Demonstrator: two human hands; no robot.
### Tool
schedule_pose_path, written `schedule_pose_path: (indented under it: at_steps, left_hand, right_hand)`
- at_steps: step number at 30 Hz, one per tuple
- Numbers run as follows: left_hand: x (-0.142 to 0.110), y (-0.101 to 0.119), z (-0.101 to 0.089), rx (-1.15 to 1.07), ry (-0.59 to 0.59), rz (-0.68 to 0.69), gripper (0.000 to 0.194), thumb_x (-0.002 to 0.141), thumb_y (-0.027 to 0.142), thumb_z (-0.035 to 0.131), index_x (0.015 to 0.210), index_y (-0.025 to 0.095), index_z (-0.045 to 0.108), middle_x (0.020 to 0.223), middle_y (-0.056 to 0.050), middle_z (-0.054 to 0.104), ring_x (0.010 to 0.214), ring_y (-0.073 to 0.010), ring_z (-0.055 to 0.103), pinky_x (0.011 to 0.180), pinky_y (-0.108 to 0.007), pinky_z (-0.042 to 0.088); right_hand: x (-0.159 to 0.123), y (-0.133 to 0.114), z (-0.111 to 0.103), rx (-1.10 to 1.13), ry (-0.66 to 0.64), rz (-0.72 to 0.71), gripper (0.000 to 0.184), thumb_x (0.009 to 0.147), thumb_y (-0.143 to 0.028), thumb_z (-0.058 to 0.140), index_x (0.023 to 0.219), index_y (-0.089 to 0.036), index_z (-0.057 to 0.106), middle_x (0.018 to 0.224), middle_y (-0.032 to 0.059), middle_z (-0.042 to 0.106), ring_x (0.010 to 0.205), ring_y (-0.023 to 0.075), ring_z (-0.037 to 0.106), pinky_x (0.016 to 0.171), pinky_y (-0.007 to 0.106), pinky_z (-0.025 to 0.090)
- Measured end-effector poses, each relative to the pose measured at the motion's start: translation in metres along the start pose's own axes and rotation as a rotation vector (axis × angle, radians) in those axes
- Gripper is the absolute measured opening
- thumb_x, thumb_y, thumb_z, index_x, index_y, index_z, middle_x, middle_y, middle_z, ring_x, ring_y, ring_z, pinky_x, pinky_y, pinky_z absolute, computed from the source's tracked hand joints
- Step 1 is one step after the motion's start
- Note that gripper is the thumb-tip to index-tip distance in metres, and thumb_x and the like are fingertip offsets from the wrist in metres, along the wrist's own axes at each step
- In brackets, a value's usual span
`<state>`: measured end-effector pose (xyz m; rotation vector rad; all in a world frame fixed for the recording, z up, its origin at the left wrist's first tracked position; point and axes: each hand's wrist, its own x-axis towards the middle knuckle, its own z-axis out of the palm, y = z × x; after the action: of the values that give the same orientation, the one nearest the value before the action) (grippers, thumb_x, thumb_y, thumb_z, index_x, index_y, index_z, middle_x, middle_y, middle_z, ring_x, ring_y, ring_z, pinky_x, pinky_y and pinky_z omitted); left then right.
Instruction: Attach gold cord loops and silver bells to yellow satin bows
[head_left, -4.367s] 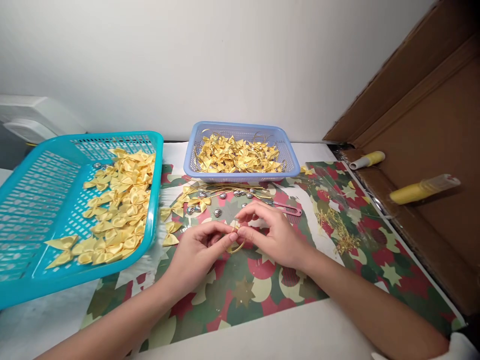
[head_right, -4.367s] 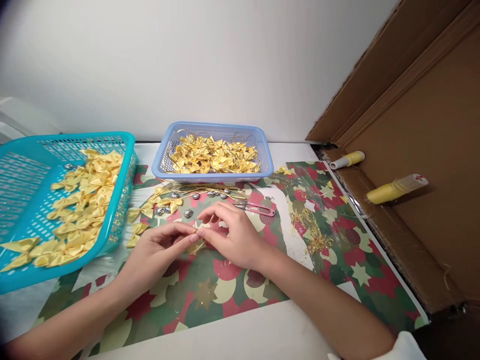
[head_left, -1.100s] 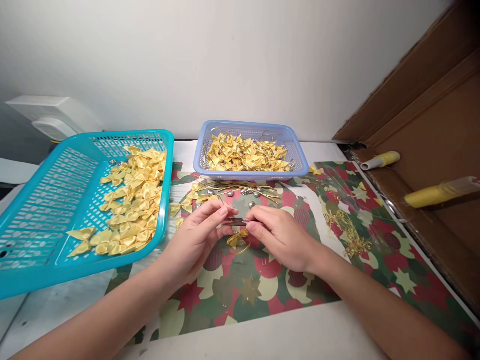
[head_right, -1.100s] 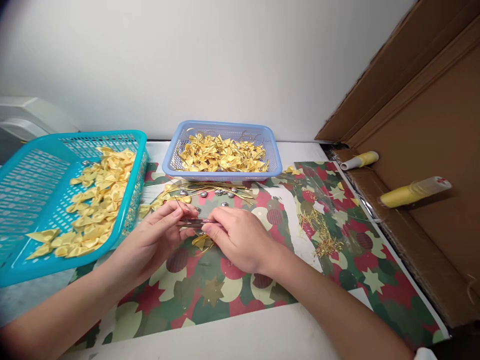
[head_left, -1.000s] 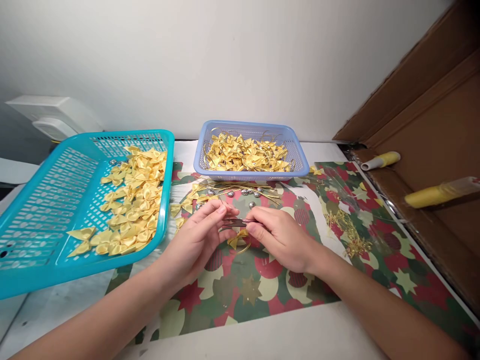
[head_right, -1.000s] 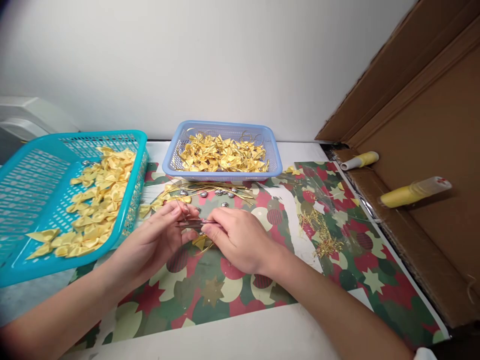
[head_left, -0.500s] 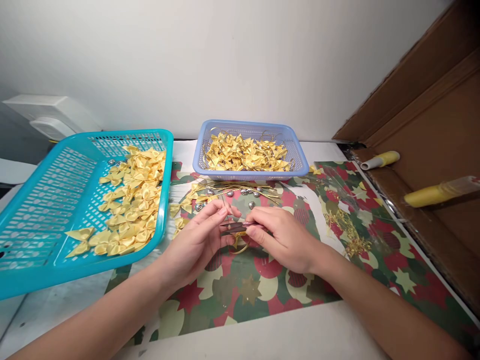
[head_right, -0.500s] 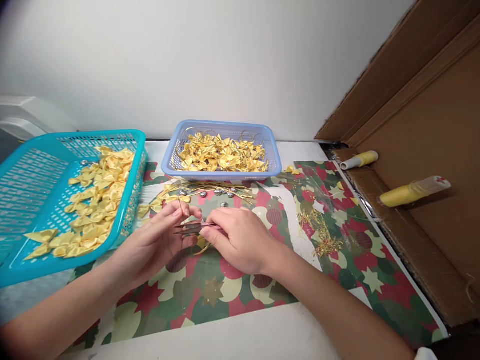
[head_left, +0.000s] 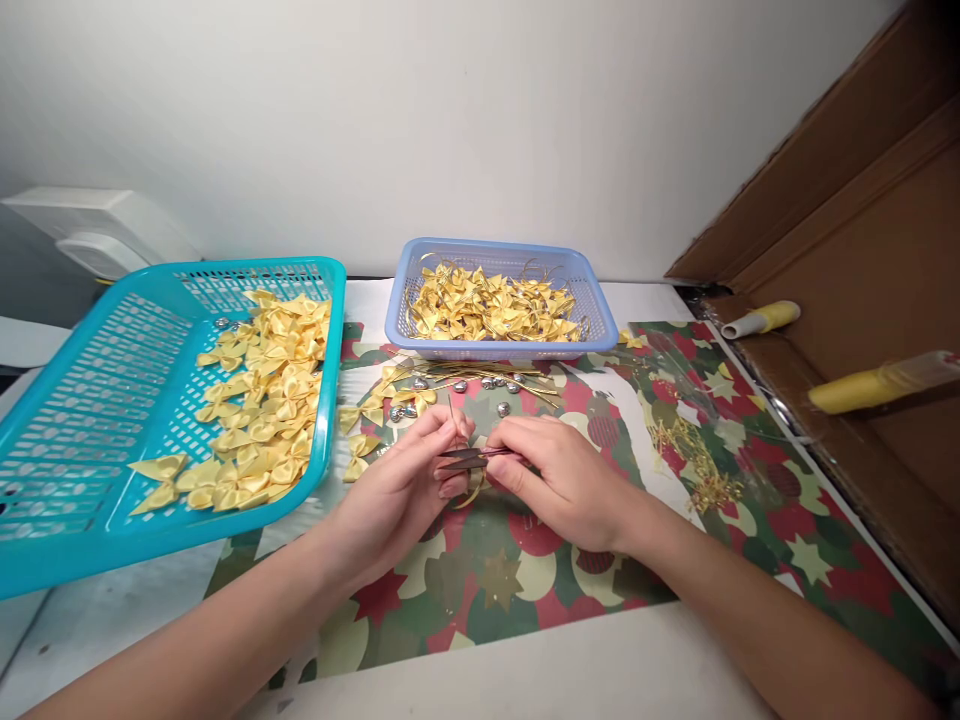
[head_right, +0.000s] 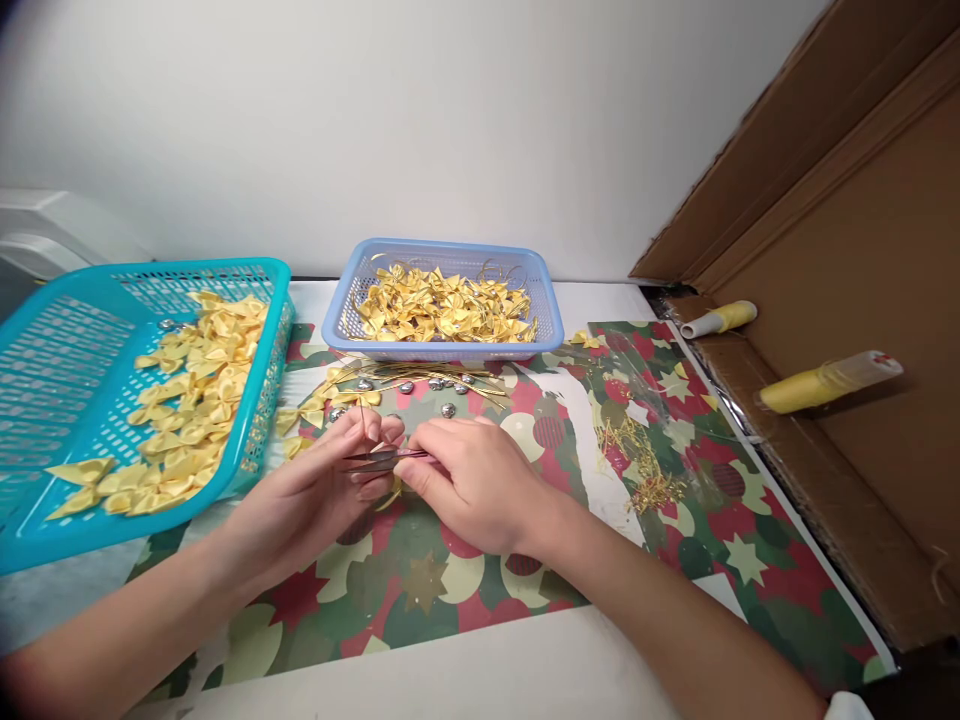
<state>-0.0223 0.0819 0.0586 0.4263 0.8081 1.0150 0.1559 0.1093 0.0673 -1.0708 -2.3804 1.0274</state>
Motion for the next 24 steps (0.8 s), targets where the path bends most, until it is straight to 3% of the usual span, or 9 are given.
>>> schedule_pose_path:
  at_steps: [9,24]
  left_hand:
    - [-0.0026,-0.0003,0.0007,-0.023,-0.003,-0.012,0.024,0.073,0.030,0.078,0.071,0.018,0.058,0.084,-0.001,0.048,0.079,-0.0139,0.049,0.068,-0.022,0.049]
    - [-0.0033,-0.0015,0.0004,-0.028,-0.003,-0.028,0.019,0.076,0.029,0.074,0.072,0.018,0.059,0.085,-0.001,0.049,0.078,-0.0143,0.050,0.068,-0.025,0.048]
  right_hand:
    - [-0.0002,-0.0004,0.0020,0.011,0.025,-0.041,0.026,0.097,-0.029,0.040,0.075,-0.019,0.047,0.072,-0.0016,0.053,0.067,0.0127,0.045,0.066,0.026,0.031]
    - [-0.0006,0.0006,0.0032,-0.031,0.020,-0.039,0.028,0.096,-0.032,0.042,0.073,-0.018,0.047,0.071,-0.0012,0.053,0.065,0.0125,0.043,0.064,0.026,0.027]
